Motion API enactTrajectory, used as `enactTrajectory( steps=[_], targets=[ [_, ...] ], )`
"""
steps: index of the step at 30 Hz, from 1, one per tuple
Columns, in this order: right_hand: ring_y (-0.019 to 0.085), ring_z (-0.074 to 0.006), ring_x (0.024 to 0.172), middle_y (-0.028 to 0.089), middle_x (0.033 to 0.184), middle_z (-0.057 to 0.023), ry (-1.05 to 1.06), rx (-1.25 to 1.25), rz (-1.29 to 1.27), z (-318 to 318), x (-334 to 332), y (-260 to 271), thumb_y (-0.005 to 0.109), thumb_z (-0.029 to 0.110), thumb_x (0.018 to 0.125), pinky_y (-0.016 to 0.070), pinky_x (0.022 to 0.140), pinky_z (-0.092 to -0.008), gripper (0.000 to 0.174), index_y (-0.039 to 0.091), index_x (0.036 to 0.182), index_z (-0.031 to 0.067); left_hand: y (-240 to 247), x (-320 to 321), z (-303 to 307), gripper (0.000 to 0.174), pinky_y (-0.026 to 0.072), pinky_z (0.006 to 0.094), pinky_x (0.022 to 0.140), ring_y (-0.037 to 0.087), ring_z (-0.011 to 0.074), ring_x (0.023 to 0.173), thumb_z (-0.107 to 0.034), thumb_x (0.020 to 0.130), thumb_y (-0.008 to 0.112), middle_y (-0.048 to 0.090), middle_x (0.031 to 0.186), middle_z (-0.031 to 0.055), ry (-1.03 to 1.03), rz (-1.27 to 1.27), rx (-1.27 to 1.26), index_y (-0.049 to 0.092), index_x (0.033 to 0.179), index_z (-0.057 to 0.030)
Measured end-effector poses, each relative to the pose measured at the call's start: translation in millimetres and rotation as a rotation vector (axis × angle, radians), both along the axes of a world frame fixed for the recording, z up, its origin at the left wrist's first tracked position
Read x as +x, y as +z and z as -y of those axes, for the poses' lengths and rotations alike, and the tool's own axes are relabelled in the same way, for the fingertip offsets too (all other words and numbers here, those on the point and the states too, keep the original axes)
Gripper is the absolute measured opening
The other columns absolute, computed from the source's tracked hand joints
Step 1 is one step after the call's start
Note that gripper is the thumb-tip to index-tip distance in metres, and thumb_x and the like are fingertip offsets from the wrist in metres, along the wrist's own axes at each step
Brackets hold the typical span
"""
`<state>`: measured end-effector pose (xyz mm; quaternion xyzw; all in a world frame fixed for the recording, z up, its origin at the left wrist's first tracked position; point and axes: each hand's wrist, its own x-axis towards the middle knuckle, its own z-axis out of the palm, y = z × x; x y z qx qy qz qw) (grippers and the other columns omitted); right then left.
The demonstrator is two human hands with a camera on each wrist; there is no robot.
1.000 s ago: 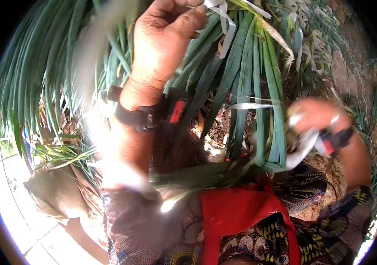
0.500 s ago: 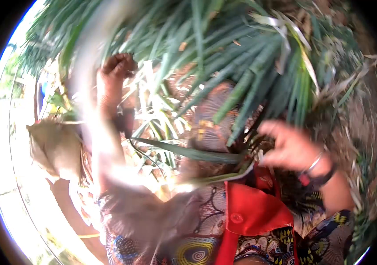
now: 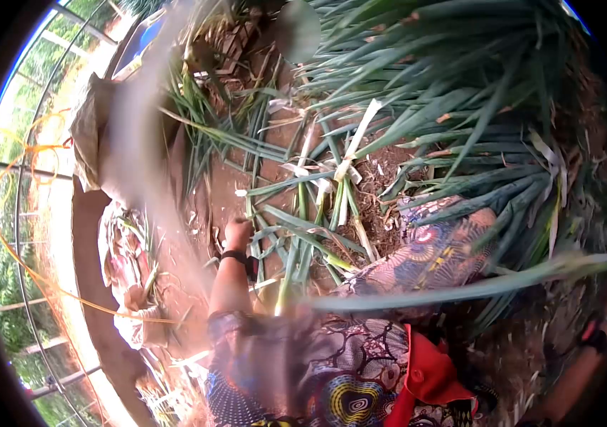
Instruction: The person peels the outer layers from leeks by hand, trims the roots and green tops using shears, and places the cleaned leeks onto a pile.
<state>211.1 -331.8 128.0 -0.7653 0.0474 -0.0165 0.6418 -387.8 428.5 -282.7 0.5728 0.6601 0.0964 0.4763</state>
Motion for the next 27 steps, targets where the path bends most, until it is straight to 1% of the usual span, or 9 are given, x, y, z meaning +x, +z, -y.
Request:
enactTrajectory(
  steps=[3,7,8,10,13,14,19,21,27],
  targets=[
    [0.05,-0.0156,0.103,0.056,0.115,-0.0072,-0.195,-0.225,0.127,85,59,32,0.054,0.026,0.091,0.0391,0.089,-0.0286,0.034,0.057,0.118,0.0051,-24,-20,18,0.015,0.049,0.0302,0.047,0.061,0.0157,0.055,-0.016,0.077,0.065,0.065,0.07,0.0064,0.047,-0.21,-0.063,0.066,0.083,-0.0025],
    [0.044,-0.0199,0.123,0.049,0.136,-0.0097,0.169,-0.146,0.016,81,97,-18,0.051,0.035,0.093,0.0326,0.106,-0.0334,0.05,0.05,0.133,0.0048,-91,-6,24,0.03,0.0494,0.0302,0.056,0.062,0.0165,0.062,-0.024,0.073,0.072,0.067,0.075,0.0065,-0.296,-0.248,-0.059,0.067,0.089,0.0012],
    [0.043,-0.0196,0.125,0.049,0.136,-0.0093,0.003,-0.102,-0.002,-6,51,-55,0.053,0.038,0.091,0.0303,0.108,-0.0344,0.052,0.051,0.133,0.0055,-88,18,28,0.035,0.0499,0.0304,0.059,0.062,0.0168,0.065,-0.027,0.072,0.073,0.067,0.076,0.0065,-0.344,-0.196,-0.082,0.067,0.091,0.0023],
    [0.037,-0.0232,0.132,0.043,0.141,-0.0122,0.355,-0.689,-0.002,-122,-5,-115,0.056,0.031,0.09,0.0263,0.11,-0.0352,0.057,0.043,0.137,0.0031,-27,94,51,0.058,0.0475,0.034,0.088,0.063,0.0258,0.097,-0.036,0.068,0.078,0.067,0.103,0.0157,-0.434,-0.095,-0.052,0.063,0.108,0.0035],
    [0.026,-0.0282,0.14,0.032,0.15,-0.0166,0.804,-1.124,0.14,-198,-44,-181,0.058,0.016,0.087,0.0192,0.114,-0.0357,0.068,0.027,0.145,-0.0002,-45,171,72,0.078,0.0436,0.0393,0.098,0.057,0.0348,0.113,-0.041,0.065,0.081,0.059,0.121,0.022,-0.583,0.078,0.102,0.053,0.123,0.0019],
    [0.03,-0.0298,0.138,0.034,0.147,-0.0195,0.842,-0.971,0.127,-216,-48,-180,0.056,0.014,0.086,0.0207,0.113,-0.0361,0.064,0.031,0.143,-0.0015,-52,175,65,0.074,0.0423,0.0387,0.101,0.056,0.0329,0.114,-0.035,0.067,0.081,0.057,0.124,0.0218,-0.613,0.09,0.025,0.051,0.125,0.0002],
    [0.024,-0.033,0.139,0.024,0.151,-0.0202,0.554,-1.487,0.582,-170,-44,-285,0.053,0.029,0.092,0.02,0.115,-0.0404,0.068,0.023,0.145,-0.0005,-30,269,125,0.045,0.0476,0.0478,0.08,0.061,0.0439,0.09,-0.03,0.088,0.056,0.064,0.093,0.0272,-0.61,0.138,-0.014,0.048,0.123,-0.0028],
    [0.024,-0.0322,0.139,0.026,0.15,-0.0199,0.592,-1.429,0.48,-155,-47,-295,0.05,0.029,0.095,0.02,0.115,-0.0392,0.064,0.024,0.145,-0.0007,-41,271,134,0.043,0.0484,0.0482,0.077,0.061,0.0443,0.09,-0.029,0.09,0.052,0.063,0.092,0.0275,-0.863,0.057,-0.08,0.047,0.124,-0.0047],
    [0.032,-0.0321,0.135,0.033,0.146,-0.0206,0.433,-1.038,0.441,-125,-34,-320,0.044,0.021,0.097,0.0232,0.113,-0.0401,0.052,0.03,0.142,-0.0027,-69,267,53,0.028,0.0491,0.0501,0.084,0.061,0.041,0.095,-0.02,0.093,0.044,0.059,0.109,0.0257,-0.574,-0.337,0.043,0.056,0.111,-0.0031]
  ],
)
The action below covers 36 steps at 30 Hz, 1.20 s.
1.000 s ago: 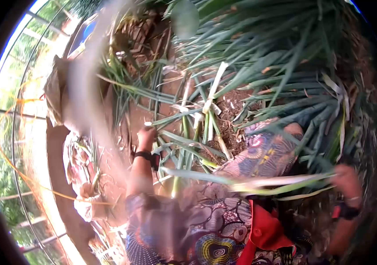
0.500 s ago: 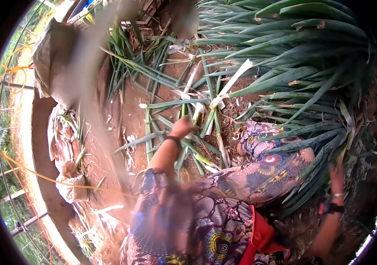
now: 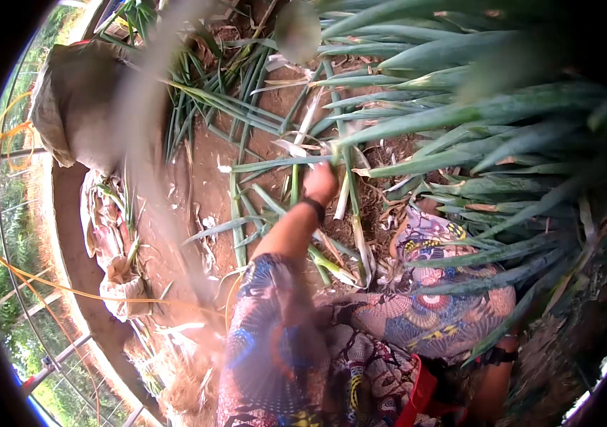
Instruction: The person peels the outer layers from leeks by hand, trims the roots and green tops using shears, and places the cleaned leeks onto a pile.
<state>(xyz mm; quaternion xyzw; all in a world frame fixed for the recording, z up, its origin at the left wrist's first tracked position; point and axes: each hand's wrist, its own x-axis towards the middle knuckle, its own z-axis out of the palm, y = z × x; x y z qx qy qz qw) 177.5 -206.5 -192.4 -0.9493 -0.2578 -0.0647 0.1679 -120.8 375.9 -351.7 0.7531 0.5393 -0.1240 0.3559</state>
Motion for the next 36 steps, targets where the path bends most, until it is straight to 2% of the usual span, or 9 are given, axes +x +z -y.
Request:
enactTrajectory(
  steps=[5,11,14,20,22,24,26,32,36],
  targets=[
    [0.033,-0.0322,0.134,0.034,0.145,-0.0209,-0.052,-0.098,-0.065,6,-19,-5,0.045,0.021,0.097,0.0237,0.113,-0.04,0.052,0.031,0.141,-0.0027,-25,-4,-93,0.037,0.0441,0.0458,0.095,0.049,0.039,0.117,-0.028,0.085,0.056,0.05,0.128,0.0199,-0.114,0.226,0.505,0.057,0.116,-0.008],
    [0.034,-0.0322,0.133,0.035,0.144,-0.0213,-0.069,-0.153,-0.115,7,-26,-3,0.045,0.021,0.096,0.0242,0.113,-0.0399,0.051,0.032,0.14,-0.0026,-27,34,-91,0.077,0.0179,0.0572,0.11,0.03,0.0419,0.134,-0.062,0.079,0.058,0.032,0.144,0.025,-0.116,-0.094,0.221,0.036,0.142,-0.0232],
    [0.034,-0.0322,0.133,0.035,0.144,-0.0214,-0.066,-0.171,-0.137,4,-28,-3,0.045,0.021,0.096,0.0245,0.112,-0.0399,0.051,0.033,0.14,-0.0026,12,64,-53,0.094,0.0165,0.0572,0.111,0.028,0.0401,0.135,-0.074,0.072,0.057,0.032,0.142,0.0257,-0.15,-0.2,0.064,0.029,0.146,-0.0228],
    [0.035,-0.0322,0.133,0.036,0.143,-0.0218,-0.051,-0.197,-0.15,1,-28,-2,0.046,0.021,0.096,0.025,0.112,-0.0398,0.05,0.034,0.139,-0.0026,-30,73,93,0.072,0.0196,0.0615,0.107,0.039,0.0442,0.125,-0.041,0.079,0.061,0.044,0.13,0.0268,-0.238,-0.023,0.417,0.035,0.142,-0.0197],
    [0.035,-0.0322,0.132,0.037,0.142,-0.0219,-0.034,-0.21,-0.151,1,-28,-4,0.046,0.021,0.096,0.0252,0.112,-0.0398,0.05,0.035,0.138,-0.0025,-29,74,94,0.063,0.0316,0.06,0.099,0.046,0.0408,0.118,-0.031,0.084,0.057,0.05,0.12,0.0221,-0.32,0.069,0.254,0.036,0.142,-0.0196],
    [0.035,-0.0322,0.132,0.037,0.142,-0.022,-0.019,-0.217,-0.15,-1,-27,-7,0.046,0.021,0.096,0.0253,0.112,-0.0398,0.05,0.035,0.138,-0.0025,-19,82,87,0.039,0.051,0.0451,0.073,0.061,0.0332,0.095,-0.016,0.087,0.049,0.059,0.103,0.0168,-0.37,0.044,0.188,0.047,0.125,-0.0164],
    [0.035,-0.0322,0.132,0.037,0.142,-0.0221,-0.003,-0.222,-0.148,-2,-25,-7,0.047,0.021,0.096,0.0255,0.112,-0.0397,0.049,0.036,0.138,-0.0025,-25,78,92,0.031,0.0522,0.044,0.072,0.063,0.0336,0.09,-0.014,0.088,0.046,0.06,0.098,0.0169,-0.225,0.299,0.162,0.049,0.118,-0.0156],
    [0.036,-0.0322,0.131,0.038,0.141,-0.0224,0.018,-0.234,-0.139,-8,-25,-3,0.047,0.021,0.095,0.026,0.111,-0.0396,0.049,0.037,0.137,-0.0025,88,-15,74,0.064,0.0467,0.0428,0.095,0.053,0.0367,0.111,-0.001,0.07,0.067,0.051,0.119,0.0182,-0.039,0.583,0.005,0.048,0.129,-0.015],
    [0.037,-0.0322,0.131,0.039,0.14,-0.0226,0.031,-0.238,-0.139,-12,-25,-1,0.048,0.021,0.095,0.0264,0.111,-0.0396,0.048,0.038,0.136,-0.0024,44,-120,51,0.074,0.0447,0.0423,0.098,0.049,0.0376,0.114,0.001,0.064,0.07,0.043,0.125,0.0191,0.297,0.431,0.129,0.043,0.132,-0.0098]
  ],
)
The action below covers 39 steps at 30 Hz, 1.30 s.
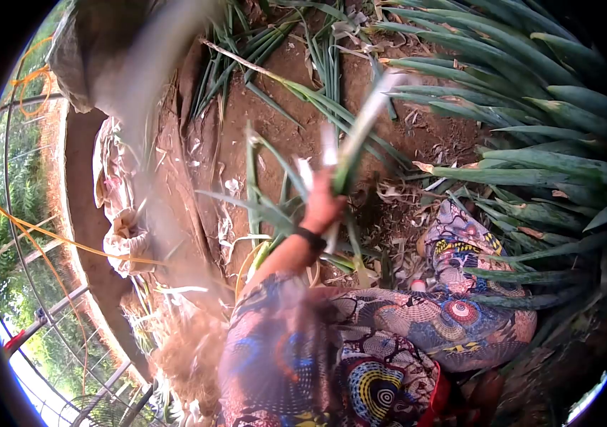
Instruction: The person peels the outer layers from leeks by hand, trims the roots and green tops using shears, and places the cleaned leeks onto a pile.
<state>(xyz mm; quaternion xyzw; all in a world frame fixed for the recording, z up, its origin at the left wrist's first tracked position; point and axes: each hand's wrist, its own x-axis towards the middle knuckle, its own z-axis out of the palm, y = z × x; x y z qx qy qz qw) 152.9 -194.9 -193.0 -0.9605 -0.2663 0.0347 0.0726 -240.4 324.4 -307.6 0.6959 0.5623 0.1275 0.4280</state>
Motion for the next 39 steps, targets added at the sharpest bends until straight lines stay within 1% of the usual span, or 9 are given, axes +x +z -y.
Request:
enactTrajectory(
  steps=[6,10,14,16,20,22,26,32,39],
  targets=[
    [0.037,-0.0322,0.13,0.04,0.139,-0.023,0.019,-0.034,-0.016,-4,-4,4,0.048,0.021,0.095,0.0269,0.11,-0.0395,0.048,0.039,0.136,-0.0024,-26,-164,-59,0.066,0.0408,0.0454,0.099,0.047,0.0438,0.117,-0.016,0.061,0.071,0.044,0.127,0.0295,0.52,-0.649,0.049,0.047,0.119,0.0074],
    [0.038,-0.0322,0.13,0.041,0.139,-0.0232,0.025,-0.051,-0.023,-6,-4,9,0.049,0.021,0.094,0.0272,0.11,-0.0394,0.047,0.04,0.135,-0.0023,-5,-190,-69,0.075,0.0414,0.0453,0.1,0.048,0.0421,0.12,-0.034,0.065,0.072,0.046,0.13,0.0265,0.486,-0.887,-0.276,0.047,0.131,-0.0084],
    [0.038,-0.0322,0.13,0.042,0.138,-0.0234,0.033,-0.069,-0.028,-8,-5,15,0.049,0.02,0.094,0.0276,0.11,-0.0394,0.047,0.041,0.134,-0.0023,-72,-224,-49,0.084,0.0455,0.0445,0.095,0.057,0.0405,0.109,-0.035,0.067,0.07,0.058,0.116,0.0255,0.544,-0.533,-0.335,0.036,0.139,-0.01],
    [0.039,-0.0322,0.129,0.042,0.138,-0.0235,0.042,-0.073,-0.031,-9,-5,15,0.049,0.02,0.094,0.0278,0.11,-0.0393,0.047,0.041,0.134,-0.0023,-49,-182,-30,0.077,0.0495,0.0447,0.088,0.061,0.0428,0.099,-0.032,0.068,0.067,0.061,0.107,0.0278,0.449,-0.696,-0.136,0.041,0.134,-0.0026],
    [0.039,-0.0322,0.129,0.043,0.137,-0.0238,0.062,-0.076,-0.034,-16,-3,13,0.049,0.02,0.094,0.0281,0.109,-0.0393,0.046,0.042,0.133,-0.0023,-45,-122,29,0.082,0.033,0.0414,0.108,0.041,0.0443,0.124,-0.022,0.066,0.072,0.033,0.137,0.0332,0.189,-0.603,0.184,0.039,0.138,-0.0037],
    [0.039,-0.0322,0.129,0.043,0.137,-0.0239,0.068,-0.075,-0.03,-16,-4,14,0.05,0.02,0.094,0.0283,0.109,-0.0393,0.046,0.042,0.133,-0.0022,-16,-71,47,0.1,0.0257,0.0502,0.111,0.022,0.0447,0.137,-0.039,0.067,0.081,0.012,0.15,0.0283,0.167,-0.592,-0.287,0.024,0.147,-0.0188],
    [0.04,-0.0323,0.128,0.044,0.136,-0.0241,0.092,-0.073,-0.021,-24,0,16,0.05,0.02,0.093,0.0286,0.109,-0.0392,0.046,0.043,0.133,-0.0022,-40,-44,77,0.116,0.0276,0.0582,0.104,0.025,0.0449,0.134,-0.039,0.059,0.085,0.026,0.142,0.0291,-0.024,-0.845,-0.215,0.013,0.148,-0.0186],
    [0.041,-0.0323,0.128,0.045,0.135,-0.0244,0.117,-0.046,-0.003,-31,-3,15,0.051,0.02,0.093,0.0291,0.109,-0.0391,0.045,0.044,0.132,-0.0022,-74,-71,48,0.051,0.0478,0.0487,0.086,0.054,0.0435,0.11,-0.015,0.089,0.051,0.053,0.123,0.0233,0.128,-0.602,-0.335,0.034,0.137,-0.0177],
    [0.041,-0.0323,0.127,0.046,0.134,-0.0248,0.212,-0.018,-0.031,-52,13,45,0.051,0.02,0.092,0.0298,0.108,-0.039,0.045,0.046,0.131,-0.0021,-2,-58,20,0.076,0.0476,0.0455,0.089,0.059,0.0411,0.106,-0.008,0.069,0.07,0.06,0.112,0.0258,0.01,-0.171,-0.297,0.032,0.136,-0.0086]
  ],
)
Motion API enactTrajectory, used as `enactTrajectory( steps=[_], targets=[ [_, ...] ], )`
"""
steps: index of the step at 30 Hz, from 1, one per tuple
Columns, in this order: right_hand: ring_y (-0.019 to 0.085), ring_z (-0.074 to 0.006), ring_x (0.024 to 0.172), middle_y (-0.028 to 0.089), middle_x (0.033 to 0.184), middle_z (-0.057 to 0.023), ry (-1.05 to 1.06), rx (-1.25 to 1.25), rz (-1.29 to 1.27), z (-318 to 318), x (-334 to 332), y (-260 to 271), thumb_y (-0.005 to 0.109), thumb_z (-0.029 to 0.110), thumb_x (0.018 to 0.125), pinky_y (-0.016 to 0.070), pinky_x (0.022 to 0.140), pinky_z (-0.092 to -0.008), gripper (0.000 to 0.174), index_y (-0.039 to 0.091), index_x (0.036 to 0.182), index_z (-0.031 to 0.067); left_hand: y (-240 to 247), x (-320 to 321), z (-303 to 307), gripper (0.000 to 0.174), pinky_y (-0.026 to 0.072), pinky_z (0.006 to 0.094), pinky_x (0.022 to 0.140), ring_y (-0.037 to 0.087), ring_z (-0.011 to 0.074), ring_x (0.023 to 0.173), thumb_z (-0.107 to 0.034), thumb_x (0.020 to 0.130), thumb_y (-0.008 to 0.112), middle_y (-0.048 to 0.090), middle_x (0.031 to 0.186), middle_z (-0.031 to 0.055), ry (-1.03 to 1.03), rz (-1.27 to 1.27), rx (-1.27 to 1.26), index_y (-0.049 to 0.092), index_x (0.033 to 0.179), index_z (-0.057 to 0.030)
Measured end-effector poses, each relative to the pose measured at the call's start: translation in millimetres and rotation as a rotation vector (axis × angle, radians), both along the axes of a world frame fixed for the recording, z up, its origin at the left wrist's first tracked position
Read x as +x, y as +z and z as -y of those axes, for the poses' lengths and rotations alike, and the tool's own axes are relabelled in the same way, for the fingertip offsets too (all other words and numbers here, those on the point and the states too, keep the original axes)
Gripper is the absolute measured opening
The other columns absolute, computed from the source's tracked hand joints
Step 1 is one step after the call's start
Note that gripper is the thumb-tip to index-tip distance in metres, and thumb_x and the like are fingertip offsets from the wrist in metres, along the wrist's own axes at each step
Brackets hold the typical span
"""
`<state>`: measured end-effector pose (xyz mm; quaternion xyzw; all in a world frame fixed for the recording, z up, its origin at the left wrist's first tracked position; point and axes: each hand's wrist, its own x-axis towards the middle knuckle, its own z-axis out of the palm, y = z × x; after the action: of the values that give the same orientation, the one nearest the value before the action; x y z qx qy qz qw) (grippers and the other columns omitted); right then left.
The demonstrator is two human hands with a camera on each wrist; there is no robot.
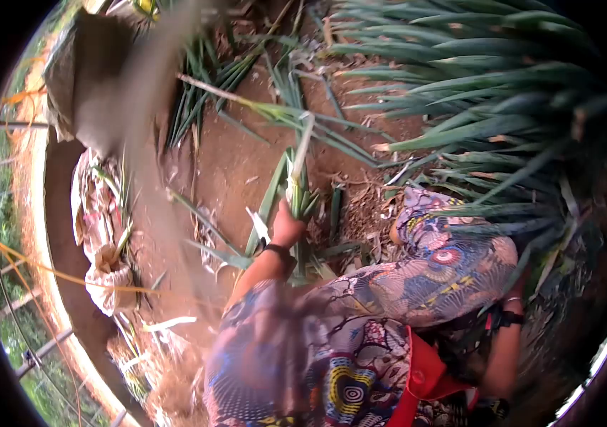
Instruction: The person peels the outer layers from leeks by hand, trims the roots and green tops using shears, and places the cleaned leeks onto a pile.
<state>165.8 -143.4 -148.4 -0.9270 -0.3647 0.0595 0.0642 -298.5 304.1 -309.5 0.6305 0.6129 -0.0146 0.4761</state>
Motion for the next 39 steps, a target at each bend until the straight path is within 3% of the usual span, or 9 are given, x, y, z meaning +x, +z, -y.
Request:
enactTrajectory(
  steps=[7,10,15,22,27,31,35,37,39],
  targets=[
    [0.061,-0.0147,0.089,0.067,0.097,-0.0067,-0.235,0.464,-0.263,-139,-83,158,0.058,0.009,0.087,0.0479,0.078,-0.0277,0.02,0.064,0.103,-0.0017,154,67,-28,0.075,0.0503,0.0299,0.08,0.055,0.0158,0.097,0.008,0.069,0.065,0.055,0.11,0.0061,-0.129,0.69,-0.015,0.033,0.135,-0.0081],
    [0.059,-0.0318,0.079,0.061,0.076,-0.016,0.01,0.392,-0.098,-224,-172,213,0.071,0.02,0.077,0.0474,0.069,-0.0396,0.021,0.067,0.087,0.0023,251,94,-9,0.071,0.0493,0.0283,0.078,0.053,0.0139,0.094,0.005,0.072,0.064,0.053,0.109,0.0051,-0.258,0.893,0.005,0.033,0.134,-0.0075],
    [0.057,-0.0211,0.105,0.062,0.113,-0.0158,0.426,0.833,-1.171,-281,-248,190,0.077,0.033,0.077,0.0443,0.092,-0.0326,0.063,0.051,0.126,0.0024,317,100,41,0.076,0.0473,0.033,0.087,0.051,0.0188,0.105,0.001,0.074,0.069,0.051,0.118,0.0088,-0.551,0.961,0.142,0.028,0.138,-0.0054],
    [0.067,-0.0199,0.086,0.069,0.096,-0.0105,0.035,1.057,-1.16,-276,-281,148,0.074,0.032,0.078,0.0526,0.075,-0.0303,0.047,0.061,0.115,0.0062,326,69,61,0.074,0.0344,0.0352,0.103,0.045,0.0209,0.119,-0.008,0.071,0.075,0.047,0.125,0.0076,-0.611,1.028,-0.188,0.039,0.135,-0.0004],
    [0.06,-0.015,0.049,0.067,0.078,-0.0073,-0.254,0.859,-1.197,-187,-227,192,0.073,0.027,0.078,0.0492,0.043,-0.0271,0.033,0.067,0.1,0.0035,329,60,47,0.017,0.0398,0.0336,0.094,0.051,0.017,0.104,-0.016,0.091,0.056,0.055,0.107,0.0056,-0.304,0.963,-0.208,0.061,0.102,-0.0043],
    [0.062,-0.0154,0.073,0.067,0.086,-0.0056,-0.285,1.123,-0.708,-45,-103,355,0.066,0.033,0.082,0.051,0.065,-0.0313,0.029,0.068,0.096,0.0075,276,39,4,0.014,0.0461,0.0293,0.078,0.056,0.0137,0.086,-0.017,0.088,0.061,0.06,0.094,0.0022,-0.332,0.865,0.158,0.06,0.099,-0.0071],
    [0.026,-0.0384,0.137,0.033,0.146,-0.0233,-0.499,2.223,-0.188,145,-33,481,0.063,0.052,0.083,0.0039,0.109,-0.0611,0.088,0.015,0.15,0.0212,288,49,2,0.009,0.0464,0.0262,0.07,0.057,0.0116,0.077,-0.015,0.087,0.064,0.061,0.085,0.0008,-0.353,0.882,0.203,0.059,0.091,-0.0085],
    [0.048,-0.044,0.115,0.026,0.143,-0.0314,-0.638,2.047,0.207,182,-44,457,0.075,0.041,0.077,0.0515,0.084,-0.0512,0.117,-0.017,0.148,0.0238,317,78,21,0.009,0.0465,0.0264,0.069,0.057,0.0113,0.073,-0.014,0.088,0.064,0.06,0.079,0.0013,-0.288,0.917,0.134,0.058,0.088,-0.0075],
    [0.056,-0.0278,0.083,0.049,0.098,-0.0147,-0.669,1.112,0.289,210,-47,374,0.06,0.028,0.084,0.0489,0.065,-0.0402,0.037,0.036,0.108,0.0141,314,117,2,0.01,0.0461,0.0259,0.069,0.056,0.0109,0.072,-0.015,0.088,0.063,0.059,0.078,0.001,-0.58,0.969,0.275,0.058,0.087,-0.006]
  ],
)
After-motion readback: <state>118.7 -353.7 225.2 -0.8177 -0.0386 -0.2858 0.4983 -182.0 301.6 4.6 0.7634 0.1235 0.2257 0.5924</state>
